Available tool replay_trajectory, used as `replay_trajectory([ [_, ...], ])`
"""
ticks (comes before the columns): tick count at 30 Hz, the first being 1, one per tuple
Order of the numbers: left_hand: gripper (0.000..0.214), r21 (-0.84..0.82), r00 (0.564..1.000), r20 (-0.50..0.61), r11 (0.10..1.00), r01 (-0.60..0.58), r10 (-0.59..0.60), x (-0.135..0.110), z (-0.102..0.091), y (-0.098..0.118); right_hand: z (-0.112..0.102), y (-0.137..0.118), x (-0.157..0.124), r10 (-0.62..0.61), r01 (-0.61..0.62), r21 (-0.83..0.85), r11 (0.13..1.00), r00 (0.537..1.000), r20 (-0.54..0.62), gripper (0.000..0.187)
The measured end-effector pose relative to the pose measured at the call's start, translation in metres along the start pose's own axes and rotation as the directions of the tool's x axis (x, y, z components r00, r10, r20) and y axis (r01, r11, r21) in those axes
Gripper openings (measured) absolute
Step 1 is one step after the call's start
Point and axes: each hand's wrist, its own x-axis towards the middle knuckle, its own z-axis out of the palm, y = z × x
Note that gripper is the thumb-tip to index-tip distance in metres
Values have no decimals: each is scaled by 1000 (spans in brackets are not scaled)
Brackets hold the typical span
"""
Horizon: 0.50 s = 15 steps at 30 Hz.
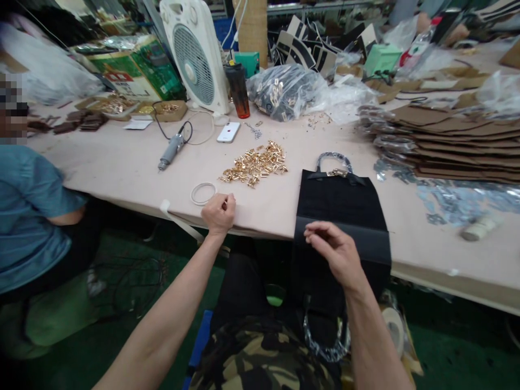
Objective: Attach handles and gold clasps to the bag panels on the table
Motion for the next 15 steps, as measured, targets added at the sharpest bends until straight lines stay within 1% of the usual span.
replay_trajectory([
  [1,38,-6,1000,-5,1000,-15,15,-1,0,-1,8,-8,-10,29,-30,3,1000,988,153,26],
  [2,38,-14,1000,-5,999,-28,28,-2,0,-3,19,-15,-20,60,-62,-4,998,942,331,25],
  [3,37,-23,999,-3,999,-38,38,-3,0,-3,32,-18,-30,91,-91,-23,996,860,502,23],
  [4,37,-29,999,-1,999,-42,42,-3,-1,-4,47,-16,-39,126,-113,-61,992,754,645,23],
  [5,36,-32,999,-1,999,-43,43,-3,-1,-4,62,-9,-47,165,-117,-117,986,655,737,22],
  [6,36,-35,999,-2,998,-42,42,-3,-2,-4,79,4,-53,219,-107,-193,975,587,780,22],
  [7,36,-41,999,-3,998,-42,42,-3,-3,-3,95,23,-58,272,-71,-279,958,539,797,22],
  [8,36,-52,999,-2,998,-43,43,-2,-3,-3,111,45,-60,341,-19,-389,921,522,782,21],
  [9,36,-75,999,2,996,-48,48,-1,-5,-2,126,70,-60,442,19,-519,855,498,746,19],
  [10,36,-114,998,14,992,-55,57,1,-7,-1,139,95,-58,554,18,-650,760,505,662,17],
  [11,36,-170,997,31,984,-60,67,2,-9,-1,152,120,-55,601,2,-705,709,520,606,16],
  [13,36,-329,995,73,943,-42,69,1,-17,-4,171,161,-44,660,-44,-769,638,546,517,13],
  [15,37,-493,995,95,869,40,8,-8,-28,-12,184,190,-31,683,-102,-794,600,581,442,7],
])
